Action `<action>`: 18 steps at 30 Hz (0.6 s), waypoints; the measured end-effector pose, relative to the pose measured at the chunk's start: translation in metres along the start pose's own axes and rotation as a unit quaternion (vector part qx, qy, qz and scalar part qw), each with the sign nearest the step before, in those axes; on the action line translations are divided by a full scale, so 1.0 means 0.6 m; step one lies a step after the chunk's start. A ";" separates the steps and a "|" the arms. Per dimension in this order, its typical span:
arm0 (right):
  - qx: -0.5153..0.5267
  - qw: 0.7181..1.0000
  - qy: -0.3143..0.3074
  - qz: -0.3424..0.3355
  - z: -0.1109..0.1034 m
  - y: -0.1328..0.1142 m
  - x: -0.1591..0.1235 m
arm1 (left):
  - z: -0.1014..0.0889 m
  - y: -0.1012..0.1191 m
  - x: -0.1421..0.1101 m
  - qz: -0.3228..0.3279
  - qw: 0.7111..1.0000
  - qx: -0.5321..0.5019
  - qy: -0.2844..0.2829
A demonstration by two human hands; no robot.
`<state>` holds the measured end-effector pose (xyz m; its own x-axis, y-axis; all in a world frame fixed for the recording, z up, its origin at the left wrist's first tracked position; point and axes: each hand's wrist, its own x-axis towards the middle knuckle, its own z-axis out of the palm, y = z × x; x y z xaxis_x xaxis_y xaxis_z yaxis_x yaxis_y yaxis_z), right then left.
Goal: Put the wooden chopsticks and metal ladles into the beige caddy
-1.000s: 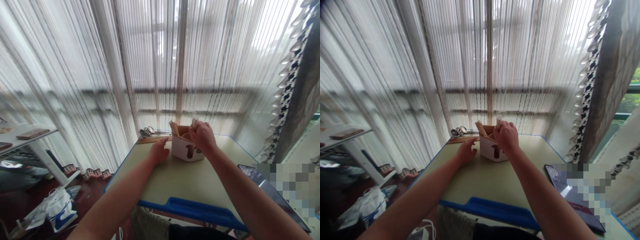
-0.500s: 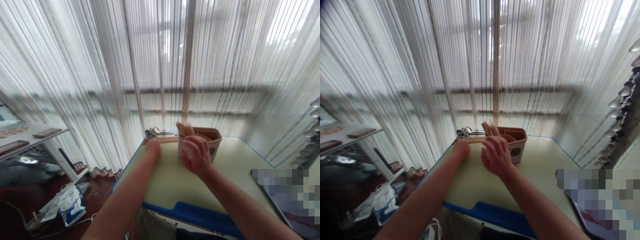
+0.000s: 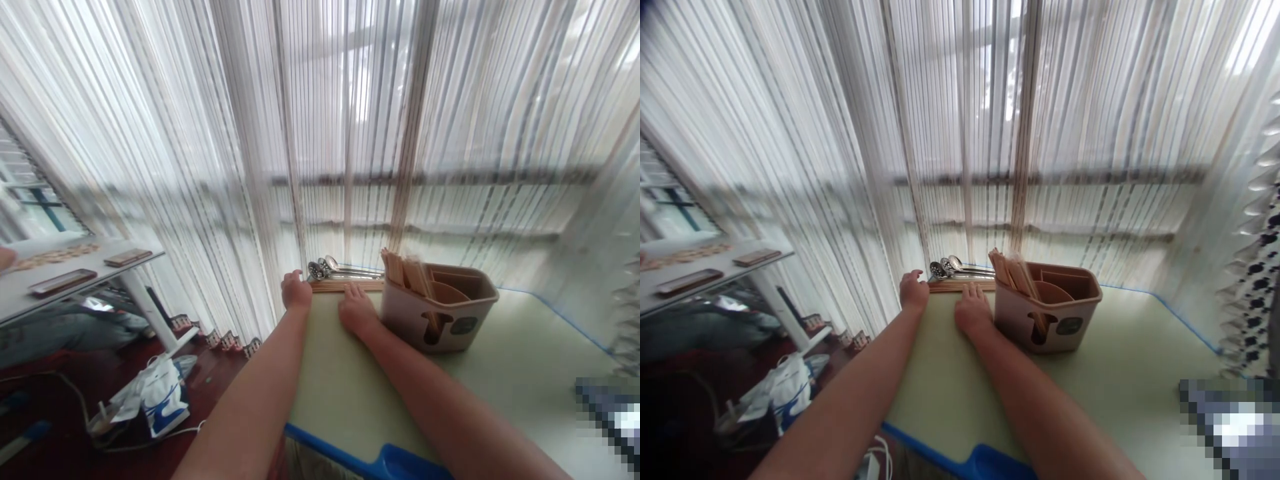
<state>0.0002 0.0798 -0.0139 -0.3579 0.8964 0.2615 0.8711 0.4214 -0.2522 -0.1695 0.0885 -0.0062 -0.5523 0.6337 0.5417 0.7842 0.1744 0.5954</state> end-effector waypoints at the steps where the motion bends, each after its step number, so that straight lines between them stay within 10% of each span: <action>1: 0.006 1.000 -0.007 0.009 0.004 0.001 0.002 | -0.001 0.002 -0.001 0.013 1.000 -0.010 0.011; 8: -0.028 0.999 0.019 0.040 0.017 0.005 0.029 | -0.008 0.010 0.003 -0.048 0.992 -0.049 0.103; 18: -0.010 0.997 -0.032 0.066 0.018 0.010 0.056 | -0.003 -0.005 0.006 -0.132 0.990 -0.058 -0.008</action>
<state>-0.0105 0.1138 -0.0165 -0.2598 0.9510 0.1677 0.9180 0.2971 -0.2627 -0.1742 0.0891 -0.0047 -0.7283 0.5897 0.3489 0.5751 0.2491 0.7792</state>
